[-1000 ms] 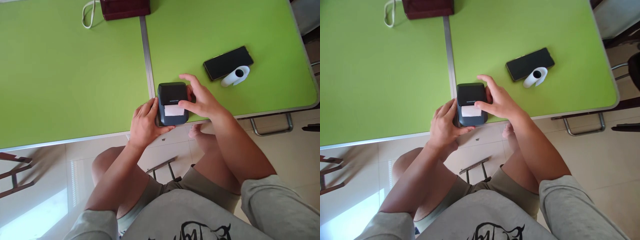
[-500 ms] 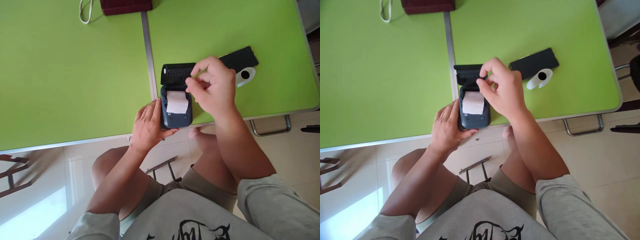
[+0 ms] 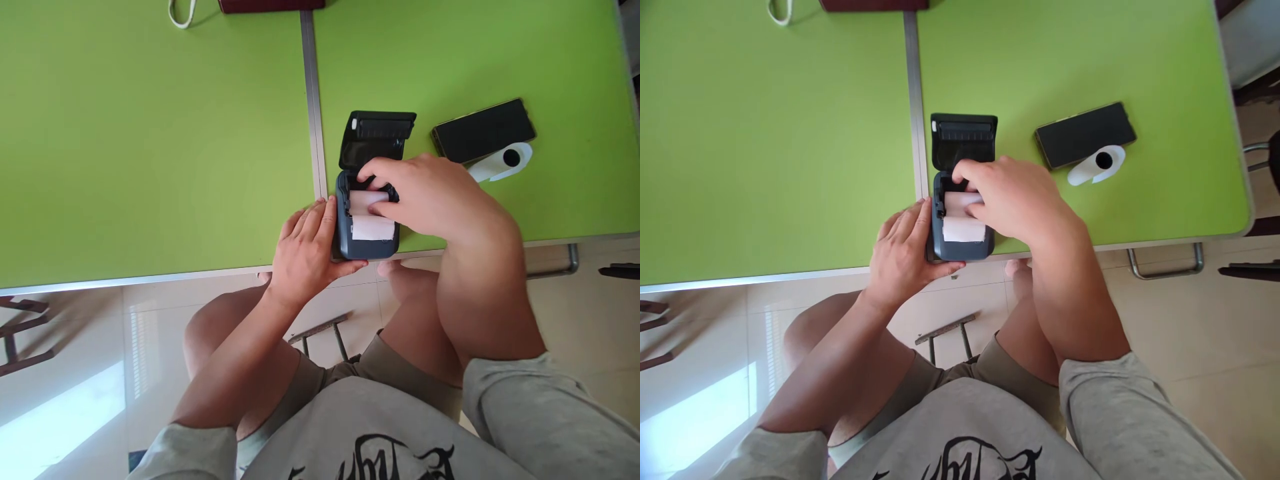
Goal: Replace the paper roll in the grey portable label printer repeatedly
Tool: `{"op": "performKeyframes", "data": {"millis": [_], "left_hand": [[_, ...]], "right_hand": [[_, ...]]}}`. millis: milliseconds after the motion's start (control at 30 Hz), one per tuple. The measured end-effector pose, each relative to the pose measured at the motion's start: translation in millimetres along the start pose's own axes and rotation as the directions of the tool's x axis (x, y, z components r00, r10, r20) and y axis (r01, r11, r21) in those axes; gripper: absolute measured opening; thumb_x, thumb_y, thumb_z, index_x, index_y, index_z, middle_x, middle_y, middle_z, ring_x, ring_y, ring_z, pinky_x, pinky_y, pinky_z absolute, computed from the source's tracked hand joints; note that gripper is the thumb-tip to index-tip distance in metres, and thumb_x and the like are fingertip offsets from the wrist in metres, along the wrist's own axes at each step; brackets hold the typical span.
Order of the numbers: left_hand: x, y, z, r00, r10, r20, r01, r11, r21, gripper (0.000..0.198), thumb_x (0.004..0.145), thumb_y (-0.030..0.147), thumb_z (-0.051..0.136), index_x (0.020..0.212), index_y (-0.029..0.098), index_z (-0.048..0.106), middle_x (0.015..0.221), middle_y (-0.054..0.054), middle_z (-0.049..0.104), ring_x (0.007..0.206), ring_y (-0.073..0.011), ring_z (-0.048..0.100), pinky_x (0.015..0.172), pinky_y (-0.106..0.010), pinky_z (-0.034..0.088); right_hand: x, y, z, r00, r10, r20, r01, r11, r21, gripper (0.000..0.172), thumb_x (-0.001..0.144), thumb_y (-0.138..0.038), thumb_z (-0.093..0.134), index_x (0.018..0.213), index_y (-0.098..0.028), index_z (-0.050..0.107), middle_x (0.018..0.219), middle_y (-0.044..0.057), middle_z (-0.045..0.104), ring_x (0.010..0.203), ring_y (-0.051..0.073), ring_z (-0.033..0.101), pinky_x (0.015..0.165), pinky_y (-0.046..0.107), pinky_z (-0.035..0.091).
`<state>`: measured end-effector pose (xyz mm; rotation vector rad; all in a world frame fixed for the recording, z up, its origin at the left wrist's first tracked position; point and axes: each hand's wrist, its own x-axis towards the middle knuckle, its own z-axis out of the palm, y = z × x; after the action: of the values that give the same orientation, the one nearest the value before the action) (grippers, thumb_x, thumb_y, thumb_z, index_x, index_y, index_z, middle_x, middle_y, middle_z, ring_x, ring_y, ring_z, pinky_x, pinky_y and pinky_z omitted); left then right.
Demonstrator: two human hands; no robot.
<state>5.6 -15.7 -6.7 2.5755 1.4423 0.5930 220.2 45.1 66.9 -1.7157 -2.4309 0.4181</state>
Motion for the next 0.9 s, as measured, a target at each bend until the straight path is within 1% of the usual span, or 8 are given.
{"op": "performKeyframes", "data": {"millis": [167,300,400,500,567,633,733,900], "left_hand": [[-0.1,-0.4,0.2,1.0,-0.022,0.016,0.022,0.999,-0.04,0.111,0.091,0.09,0.045,0.158,0.002,0.044,0.15,-0.026,0.063,0.141,-0.0361,0.061,0.12,-0.046,0.043],[-0.4,-1.4,2.0,1.0,-0.005,-0.016,0.004,0.999,-0.035,0.109,0.092,0.09,0.042,0.157,0.002,0.045,0.148,-0.026,0.064,0.14,-0.0355,0.062,0.12,-0.046,0.043],[-0.2,-2.0,2.1,1.0,0.007,-0.029,-0.008,1.0,-0.027,0.106,0.095,0.087,0.04,0.157,0.001,0.045,0.147,-0.026,0.065,0.139,-0.0349,0.063,0.118,-0.045,0.044],[0.0,-2.3,1.2,1.0,0.005,-0.018,-0.006,1.0,-0.031,0.108,0.094,0.088,0.041,0.16,0.003,0.042,0.148,-0.025,0.064,0.14,-0.035,0.062,0.119,-0.045,0.044],[-0.1,-2.3,0.5,1.0,-0.001,-0.008,0.0,0.999,-0.032,0.11,0.092,0.09,0.041,0.161,0.004,0.04,0.149,-0.025,0.064,0.14,-0.0352,0.061,0.119,-0.045,0.044],[-0.3,-2.5,0.1,1.0,-0.004,-0.004,0.004,1.0,-0.025,0.112,0.091,0.092,0.039,0.161,0.005,0.04,0.148,-0.024,0.064,0.14,-0.035,0.061,0.119,-0.045,0.044],[-0.6,-3.1,0.2,1.0,-0.003,-0.015,0.003,1.0,-0.011,0.112,0.091,0.092,0.036,0.16,0.004,0.041,0.147,-0.025,0.065,0.138,-0.035,0.062,0.119,-0.044,0.044],[0.2,-5.3,1.2,1.0,-0.003,-0.017,0.002,0.999,-0.046,0.111,0.09,0.091,0.045,0.162,0.006,0.04,0.147,-0.025,0.065,0.138,-0.0369,0.062,0.118,-0.047,0.046]], "right_hand": [[-8.3,1.4,-23.3,0.999,0.022,0.037,-0.032,0.955,0.293,0.046,0.075,-0.017,0.073,0.118,-0.033,0.075,0.11,-0.001,0.083,0.066,0.018,0.065,0.063,0.035,0.046],[-14.4,17.3,-24.5,0.955,0.146,-0.258,0.132,0.571,0.81,0.038,0.073,-0.043,0.077,0.109,-0.035,0.069,0.1,0.001,0.075,0.065,0.017,0.057,0.05,0.032,0.035],[-9.6,30.3,-3.2,0.9,0.377,-0.216,0.094,0.317,0.944,0.037,0.068,-0.053,0.067,0.099,-0.035,0.057,0.096,0.002,0.067,0.067,0.019,0.054,0.052,0.035,0.038],[-2.9,39.9,27.2,0.821,0.524,-0.225,0.107,0.245,0.964,0.038,0.063,-0.044,0.071,0.09,-0.033,0.047,0.083,-0.001,0.058,0.063,0.017,0.05,0.052,0.034,0.037],[-1.5,44.0,43.5,0.786,0.541,-0.297,0.112,0.349,0.931,0.035,0.07,-0.045,0.074,0.086,-0.031,0.046,0.074,-0.003,0.053,0.056,0.015,0.047,0.049,0.033,0.037],[-3.2,47.1,52.5,0.792,0.468,-0.392,0.083,0.554,0.828,0.032,0.08,-0.048,0.074,0.082,-0.029,0.048,0.07,-0.004,0.052,0.055,0.015,0.05,0.051,0.034,0.043],[-7.7,52.4,55.3,0.803,0.284,-0.525,0.057,0.839,0.541,0.027,0.084,-0.042,0.075,0.082,-0.028,0.053,0.077,0.0,0.062,0.073,0.022,0.064,0.071,0.042,0.056],[-10.7,56.5,53.3,0.847,0.199,-0.493,-0.074,0.962,0.262,0.023,0.088,-0.035,0.072,0.107,-0.027,0.062,0.109,0.009,0.075,0.102,0.03,0.071,0.09,0.05,0.059]]}}
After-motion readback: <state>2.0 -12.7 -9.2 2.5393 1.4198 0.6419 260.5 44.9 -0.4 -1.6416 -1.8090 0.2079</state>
